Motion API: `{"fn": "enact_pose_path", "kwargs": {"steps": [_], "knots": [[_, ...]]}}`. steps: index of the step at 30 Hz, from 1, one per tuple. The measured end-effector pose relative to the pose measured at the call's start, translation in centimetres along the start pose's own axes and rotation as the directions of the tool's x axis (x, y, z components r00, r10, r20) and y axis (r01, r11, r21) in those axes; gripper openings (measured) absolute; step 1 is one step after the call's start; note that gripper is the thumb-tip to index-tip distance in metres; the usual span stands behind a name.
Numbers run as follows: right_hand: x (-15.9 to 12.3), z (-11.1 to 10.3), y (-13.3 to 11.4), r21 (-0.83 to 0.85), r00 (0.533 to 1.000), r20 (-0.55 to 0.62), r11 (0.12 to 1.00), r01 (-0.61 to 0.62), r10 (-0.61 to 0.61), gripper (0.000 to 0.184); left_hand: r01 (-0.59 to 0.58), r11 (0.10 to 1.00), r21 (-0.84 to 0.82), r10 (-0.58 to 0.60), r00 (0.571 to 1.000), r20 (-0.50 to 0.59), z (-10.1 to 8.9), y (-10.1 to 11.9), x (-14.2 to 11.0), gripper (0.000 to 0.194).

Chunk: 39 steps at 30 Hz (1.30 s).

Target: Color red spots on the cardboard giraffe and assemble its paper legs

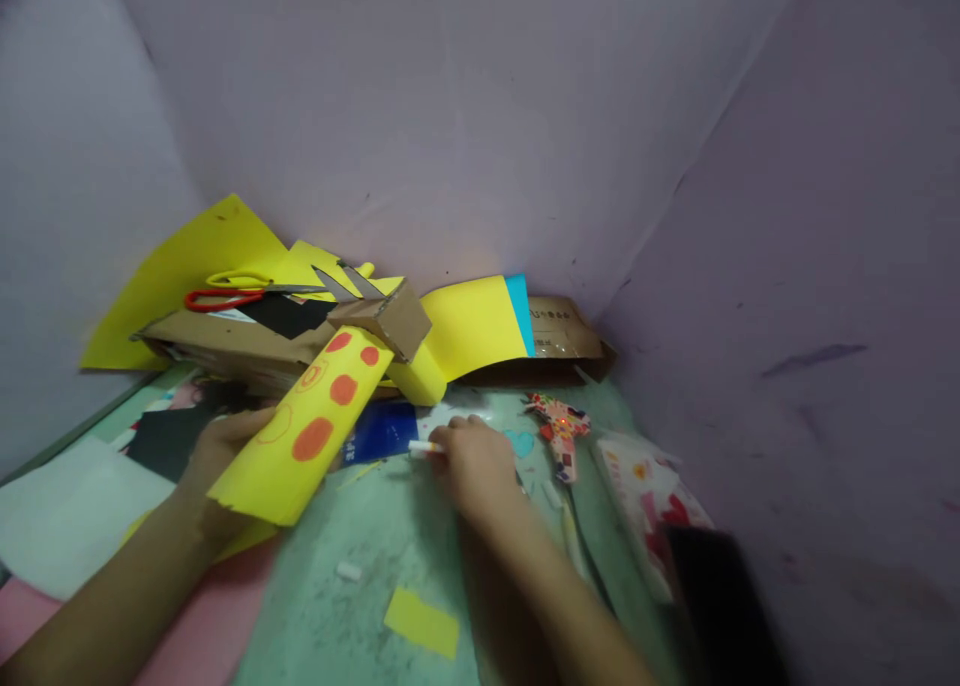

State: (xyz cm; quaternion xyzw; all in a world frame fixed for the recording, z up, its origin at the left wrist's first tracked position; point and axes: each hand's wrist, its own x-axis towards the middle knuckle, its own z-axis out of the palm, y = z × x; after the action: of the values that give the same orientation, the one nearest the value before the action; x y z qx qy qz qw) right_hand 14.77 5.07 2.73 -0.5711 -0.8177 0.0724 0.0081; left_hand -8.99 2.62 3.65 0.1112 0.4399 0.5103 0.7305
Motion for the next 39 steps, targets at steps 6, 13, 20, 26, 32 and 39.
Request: {"fn": "enact_pose_path", "kwargs": {"steps": [6,13,20,26,32,39], "knots": [[0.1,0.5,2.1,-0.034,0.999,0.030,0.999,-0.018,0.019,0.016,0.085,0.981,0.174,-0.112,0.983,0.147,-0.4,1.6,-0.6,0.053],[-0.2,1.5,2.0,-0.038,0.996,0.085,0.999,-0.036,0.039,0.018,-0.238,0.739,0.631,0.190,0.971,0.144,-0.1,1.8,-1.0,0.045],[0.2,1.6,1.4,-0.015,0.996,0.086,1.000,0.006,-0.004,0.016,-0.349,0.050,0.936,0.546,0.794,0.267,0.5,2.5,-3.5,0.034],[1.0,1.9,0.3,0.015,0.989,0.073,0.991,0.131,-0.131,0.030,-0.266,0.015,0.964,0.591,0.780,0.206,3.1,1.7,-6.7,0.047],[1.6,2.3,-0.3,0.055,0.976,0.052,0.977,0.208,-0.211,0.019,-0.299,0.046,0.953,0.639,0.742,0.202,3.4,1.8,-6.7,0.038],[1.2,2.6,0.7,0.172,0.984,-0.044,0.969,0.176,-0.171,0.036,-0.352,0.085,0.932,0.560,0.791,0.248,2.9,0.5,-5.5,0.037]]}}
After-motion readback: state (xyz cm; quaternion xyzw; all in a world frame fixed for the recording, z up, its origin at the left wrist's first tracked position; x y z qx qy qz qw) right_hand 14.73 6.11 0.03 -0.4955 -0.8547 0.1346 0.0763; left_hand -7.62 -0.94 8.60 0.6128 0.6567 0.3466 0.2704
